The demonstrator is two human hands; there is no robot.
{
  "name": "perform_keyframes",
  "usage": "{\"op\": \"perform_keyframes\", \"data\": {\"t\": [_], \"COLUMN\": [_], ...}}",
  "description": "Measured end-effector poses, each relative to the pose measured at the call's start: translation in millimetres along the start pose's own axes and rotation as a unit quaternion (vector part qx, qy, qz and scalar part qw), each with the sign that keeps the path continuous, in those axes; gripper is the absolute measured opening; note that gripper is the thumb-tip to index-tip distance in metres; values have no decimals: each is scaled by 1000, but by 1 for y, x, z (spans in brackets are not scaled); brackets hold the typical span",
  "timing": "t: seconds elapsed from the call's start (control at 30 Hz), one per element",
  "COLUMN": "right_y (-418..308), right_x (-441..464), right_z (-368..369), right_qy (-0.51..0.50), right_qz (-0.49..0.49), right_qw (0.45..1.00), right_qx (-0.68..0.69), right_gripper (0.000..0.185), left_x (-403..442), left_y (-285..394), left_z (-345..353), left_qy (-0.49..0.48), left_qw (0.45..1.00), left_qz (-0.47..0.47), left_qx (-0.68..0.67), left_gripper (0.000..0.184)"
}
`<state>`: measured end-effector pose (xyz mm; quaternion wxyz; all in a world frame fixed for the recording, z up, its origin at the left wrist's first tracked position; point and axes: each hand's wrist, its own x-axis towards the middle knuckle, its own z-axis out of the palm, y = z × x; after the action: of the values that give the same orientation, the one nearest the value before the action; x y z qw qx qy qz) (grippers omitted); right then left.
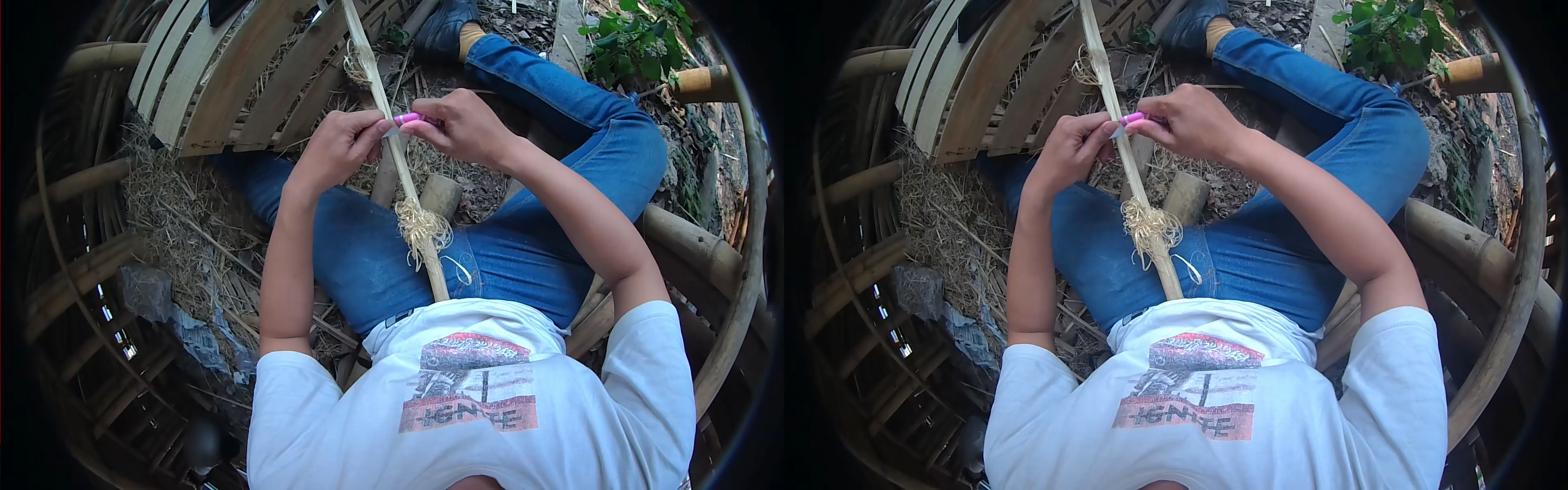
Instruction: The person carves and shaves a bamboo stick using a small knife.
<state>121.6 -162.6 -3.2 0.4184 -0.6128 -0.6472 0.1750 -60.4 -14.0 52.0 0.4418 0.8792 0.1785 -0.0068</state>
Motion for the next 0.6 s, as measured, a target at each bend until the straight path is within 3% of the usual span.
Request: {"op": "perform_keyframes", "data": {"t": [0.2, 0.4, 0.6], "right_y": [18, -4, 2], "right_x": [19, -14, 2], "right_z": [1, 2, -2], "right_qy": [20, -32, -30], "right_qz": [-69, 20, -4], "right_qw": [997, 998, 999], "right_qx": [-17, 48, -19], "right_gripper": [30, 33, 29], "left_x": [5, -14, -7], "left_y": [-8, 0, 0], "left_z": [1, 12, 9], "left_qy": [41, 4, 24], "left_qw": [999, 999, 999], "left_qz": [-8, 36, 6], "left_qx": [-8, 18, -22], "left_gripper": [24, 22, 25]}}
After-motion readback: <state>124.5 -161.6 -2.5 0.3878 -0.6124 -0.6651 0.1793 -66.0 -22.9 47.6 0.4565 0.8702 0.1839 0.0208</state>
